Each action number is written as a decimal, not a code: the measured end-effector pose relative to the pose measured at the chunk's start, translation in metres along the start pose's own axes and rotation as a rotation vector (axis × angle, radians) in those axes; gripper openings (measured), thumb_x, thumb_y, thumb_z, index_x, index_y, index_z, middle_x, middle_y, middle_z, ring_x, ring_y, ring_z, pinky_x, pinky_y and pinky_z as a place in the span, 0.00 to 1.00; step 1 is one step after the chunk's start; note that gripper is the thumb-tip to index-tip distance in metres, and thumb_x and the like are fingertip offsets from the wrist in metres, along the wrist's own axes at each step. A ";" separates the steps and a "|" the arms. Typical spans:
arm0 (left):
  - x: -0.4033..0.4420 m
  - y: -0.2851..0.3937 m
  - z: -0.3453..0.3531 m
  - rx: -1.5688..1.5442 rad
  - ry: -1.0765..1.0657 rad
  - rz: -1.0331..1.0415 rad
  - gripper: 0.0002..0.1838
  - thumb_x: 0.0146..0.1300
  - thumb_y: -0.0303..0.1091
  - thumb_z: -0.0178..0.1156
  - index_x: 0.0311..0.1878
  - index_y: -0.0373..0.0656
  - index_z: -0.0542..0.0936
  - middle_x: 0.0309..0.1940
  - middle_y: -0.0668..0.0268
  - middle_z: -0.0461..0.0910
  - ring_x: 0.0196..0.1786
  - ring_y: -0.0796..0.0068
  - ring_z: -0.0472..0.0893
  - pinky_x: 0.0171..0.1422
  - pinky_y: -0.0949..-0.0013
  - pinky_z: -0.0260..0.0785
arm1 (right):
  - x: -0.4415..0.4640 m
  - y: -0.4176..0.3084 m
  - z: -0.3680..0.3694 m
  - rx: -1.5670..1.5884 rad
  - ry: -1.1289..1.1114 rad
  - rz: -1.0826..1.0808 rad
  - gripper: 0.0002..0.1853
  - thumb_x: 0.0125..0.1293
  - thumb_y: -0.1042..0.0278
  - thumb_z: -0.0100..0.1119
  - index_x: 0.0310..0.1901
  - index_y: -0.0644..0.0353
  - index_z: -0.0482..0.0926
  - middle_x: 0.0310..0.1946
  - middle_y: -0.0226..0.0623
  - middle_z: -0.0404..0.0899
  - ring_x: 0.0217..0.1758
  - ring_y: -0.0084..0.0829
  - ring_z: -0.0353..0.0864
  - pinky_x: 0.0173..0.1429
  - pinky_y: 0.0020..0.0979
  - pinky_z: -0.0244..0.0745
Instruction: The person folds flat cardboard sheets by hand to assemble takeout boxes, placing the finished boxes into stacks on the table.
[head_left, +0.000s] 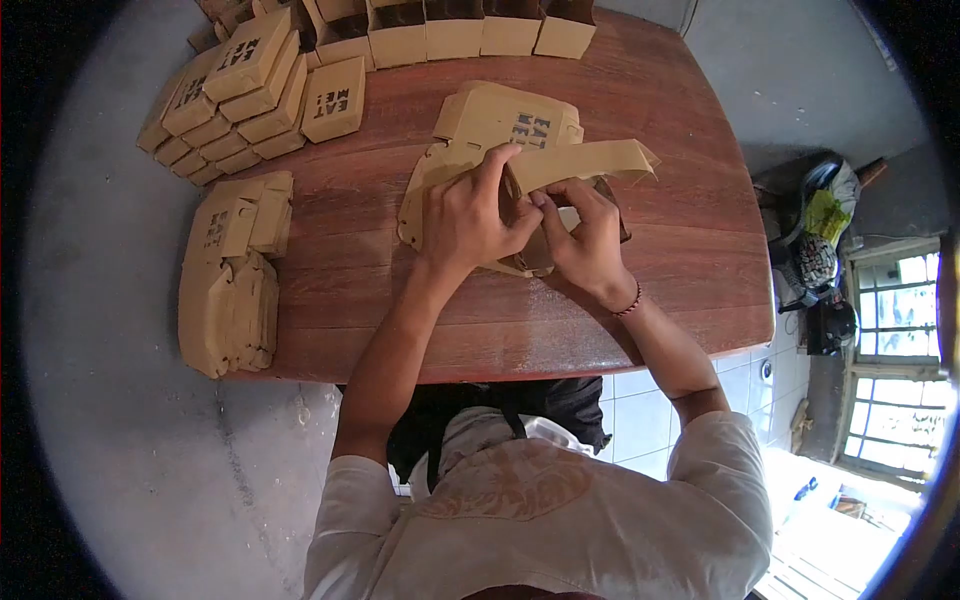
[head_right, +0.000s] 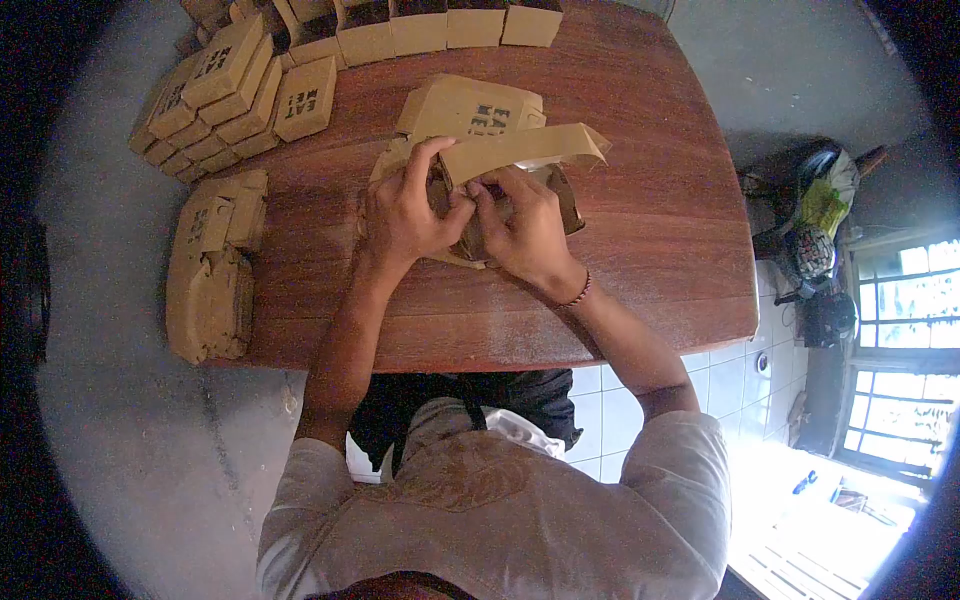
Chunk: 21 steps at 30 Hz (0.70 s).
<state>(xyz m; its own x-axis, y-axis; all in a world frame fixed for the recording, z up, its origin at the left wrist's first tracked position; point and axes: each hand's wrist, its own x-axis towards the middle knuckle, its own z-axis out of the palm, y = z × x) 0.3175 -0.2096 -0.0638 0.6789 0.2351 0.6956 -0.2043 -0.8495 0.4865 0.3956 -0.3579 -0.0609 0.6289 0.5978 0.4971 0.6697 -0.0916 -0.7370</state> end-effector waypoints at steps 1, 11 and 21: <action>0.000 0.001 0.000 0.004 -0.001 -0.002 0.30 0.50 0.32 0.66 0.59 0.43 0.73 0.37 0.52 0.84 0.38 0.52 0.86 0.42 0.57 0.80 | 0.000 0.001 0.000 0.002 -0.008 0.014 0.06 0.64 0.77 0.60 0.41 0.66 0.81 0.38 0.51 0.84 0.42 0.51 0.85 0.45 0.40 0.79; -0.001 0.006 0.003 0.028 -0.001 0.023 0.30 0.52 0.30 0.65 0.62 0.44 0.74 0.42 0.50 0.84 0.40 0.50 0.86 0.43 0.55 0.80 | 0.006 0.010 -0.004 0.269 -0.132 0.301 0.10 0.66 0.77 0.59 0.47 0.71 0.80 0.44 0.50 0.85 0.48 0.38 0.86 0.52 0.36 0.78; 0.006 -0.027 -0.006 0.113 0.095 -0.104 0.35 0.54 0.17 0.56 0.70 0.43 0.70 0.36 0.47 0.83 0.36 0.50 0.84 0.40 0.54 0.76 | -0.001 -0.015 -0.012 -0.041 -0.351 -0.210 0.09 0.63 0.69 0.66 0.42 0.64 0.85 0.42 0.45 0.85 0.43 0.43 0.86 0.52 0.36 0.81</action>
<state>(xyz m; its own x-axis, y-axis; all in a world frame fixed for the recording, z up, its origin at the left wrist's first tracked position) 0.3226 -0.1828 -0.0697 0.6212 0.3635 0.6942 -0.0525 -0.8646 0.4997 0.3900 -0.3672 -0.0450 0.3088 0.8417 0.4429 0.7885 0.0339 -0.6141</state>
